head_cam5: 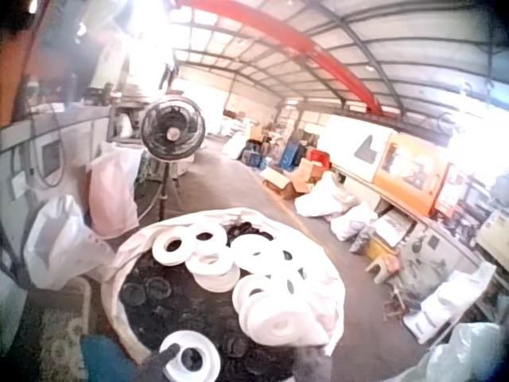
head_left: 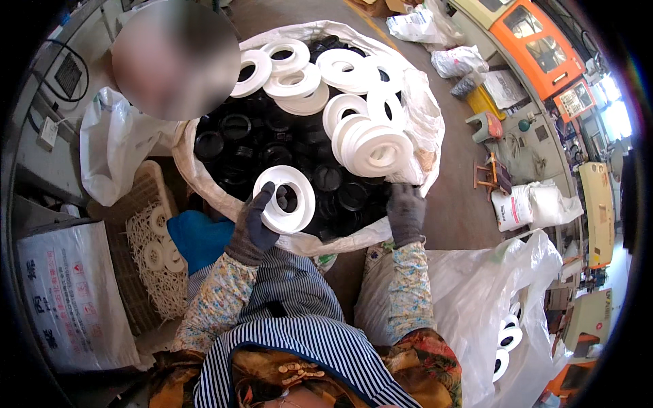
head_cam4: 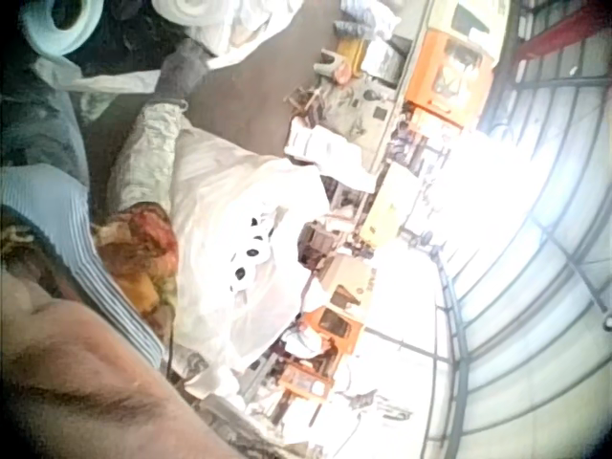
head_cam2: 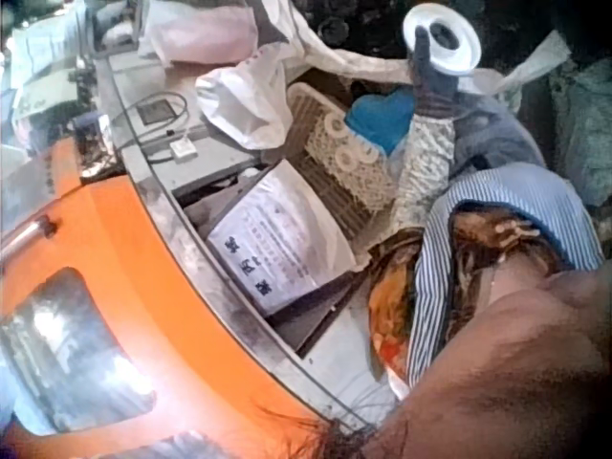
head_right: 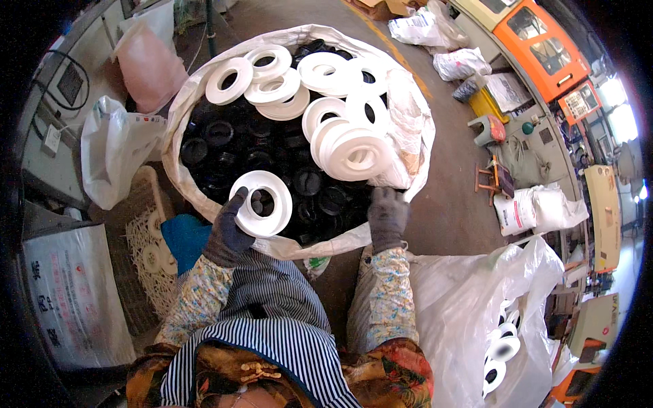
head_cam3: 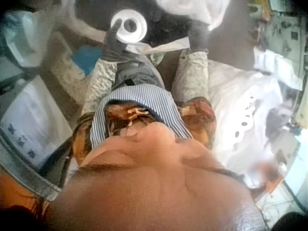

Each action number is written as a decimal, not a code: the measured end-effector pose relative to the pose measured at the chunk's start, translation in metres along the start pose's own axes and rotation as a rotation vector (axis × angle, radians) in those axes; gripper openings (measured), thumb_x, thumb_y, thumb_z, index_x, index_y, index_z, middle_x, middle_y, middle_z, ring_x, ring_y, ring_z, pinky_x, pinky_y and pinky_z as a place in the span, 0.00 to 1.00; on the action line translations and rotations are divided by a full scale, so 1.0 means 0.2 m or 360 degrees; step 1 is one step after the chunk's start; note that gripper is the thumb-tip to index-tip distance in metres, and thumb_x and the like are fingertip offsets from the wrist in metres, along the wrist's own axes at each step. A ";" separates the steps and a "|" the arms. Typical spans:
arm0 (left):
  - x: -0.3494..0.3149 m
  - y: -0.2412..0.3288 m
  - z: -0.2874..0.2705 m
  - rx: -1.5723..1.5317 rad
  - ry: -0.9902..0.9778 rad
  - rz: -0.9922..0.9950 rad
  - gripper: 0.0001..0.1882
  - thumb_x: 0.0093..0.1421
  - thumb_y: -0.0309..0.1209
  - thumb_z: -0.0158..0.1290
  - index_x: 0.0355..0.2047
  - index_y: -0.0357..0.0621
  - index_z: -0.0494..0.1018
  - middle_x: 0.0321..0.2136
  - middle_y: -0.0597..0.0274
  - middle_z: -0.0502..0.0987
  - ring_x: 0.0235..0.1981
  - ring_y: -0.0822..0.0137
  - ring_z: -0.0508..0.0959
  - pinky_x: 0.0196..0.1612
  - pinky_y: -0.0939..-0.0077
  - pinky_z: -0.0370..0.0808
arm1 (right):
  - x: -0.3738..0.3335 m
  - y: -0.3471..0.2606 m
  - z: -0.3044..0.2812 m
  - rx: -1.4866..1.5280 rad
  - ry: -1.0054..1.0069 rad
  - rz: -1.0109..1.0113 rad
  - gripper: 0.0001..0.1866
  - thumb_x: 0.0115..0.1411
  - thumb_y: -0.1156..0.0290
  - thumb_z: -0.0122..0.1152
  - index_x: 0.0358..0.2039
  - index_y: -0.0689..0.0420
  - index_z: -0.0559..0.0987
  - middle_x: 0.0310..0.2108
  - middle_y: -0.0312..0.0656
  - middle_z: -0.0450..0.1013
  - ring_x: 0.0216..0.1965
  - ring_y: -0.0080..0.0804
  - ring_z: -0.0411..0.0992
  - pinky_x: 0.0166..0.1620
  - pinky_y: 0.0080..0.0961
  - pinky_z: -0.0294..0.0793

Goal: The person sits on the floor and repeatedly picks up white plastic rings and black plastic caps. They insert the black caps into the center of the white rings and place the assembled units into a large white sack.

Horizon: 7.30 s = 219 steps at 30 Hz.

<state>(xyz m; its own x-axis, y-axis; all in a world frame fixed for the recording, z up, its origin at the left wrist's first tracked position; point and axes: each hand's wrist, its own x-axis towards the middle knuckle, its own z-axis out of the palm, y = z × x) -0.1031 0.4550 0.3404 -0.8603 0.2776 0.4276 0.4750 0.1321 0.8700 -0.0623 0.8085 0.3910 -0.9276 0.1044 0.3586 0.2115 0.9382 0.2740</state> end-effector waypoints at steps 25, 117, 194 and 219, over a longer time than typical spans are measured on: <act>-0.11 0.43 -0.08 -0.1309 -0.0314 -0.0736 0.37 0.66 0.44 0.56 0.69 0.44 0.53 0.61 0.50 0.65 0.61 0.59 0.71 0.60 0.67 0.75 | -0.14 -0.64 -0.81 0.1358 -0.0240 -0.0882 0.44 0.48 0.63 0.75 0.66 0.51 0.67 0.57 0.53 0.67 0.54 0.58 0.71 0.54 0.45 0.76; 0.67 0.26 0.22 -0.0159 -0.0055 0.0081 0.37 0.61 0.42 0.62 0.67 0.44 0.63 0.54 0.51 0.75 0.56 0.59 0.74 0.62 0.64 0.68 | -0.04 -0.33 -0.19 0.0831 -0.0119 0.0214 0.35 0.46 0.58 0.75 0.53 0.56 0.71 0.50 0.51 0.73 0.47 0.53 0.74 0.50 0.45 0.75; 0.08 0.33 0.26 0.0722 -0.0360 0.0409 0.32 0.57 0.34 0.62 0.60 0.36 0.67 0.53 0.39 0.71 0.57 0.43 0.72 0.61 0.49 0.69 | -0.23 -0.03 -0.49 0.3431 -0.0019 0.0329 0.33 0.62 0.72 0.59 0.66 0.63 0.62 0.58 0.48 0.71 0.43 0.28 0.74 0.40 0.22 0.77; 0.07 0.50 -0.01 -0.1923 -0.0122 -0.1134 0.29 0.65 0.34 0.56 0.65 0.46 0.62 0.56 0.54 0.71 0.57 0.61 0.74 0.58 0.64 0.76 | -0.06 -0.58 -0.57 0.1463 0.0084 -0.0370 0.18 0.59 0.72 0.64 0.51 0.54 0.80 0.37 0.47 0.77 0.34 0.48 0.79 0.36 0.38 0.78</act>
<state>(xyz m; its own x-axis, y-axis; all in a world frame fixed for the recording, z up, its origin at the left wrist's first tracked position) -0.0678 0.4692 0.4332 -0.8149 0.5544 -0.1692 -0.5373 -0.6131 0.5792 -0.0400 0.6603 0.4564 -0.8961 -0.1113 0.4296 -0.3225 0.8284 -0.4580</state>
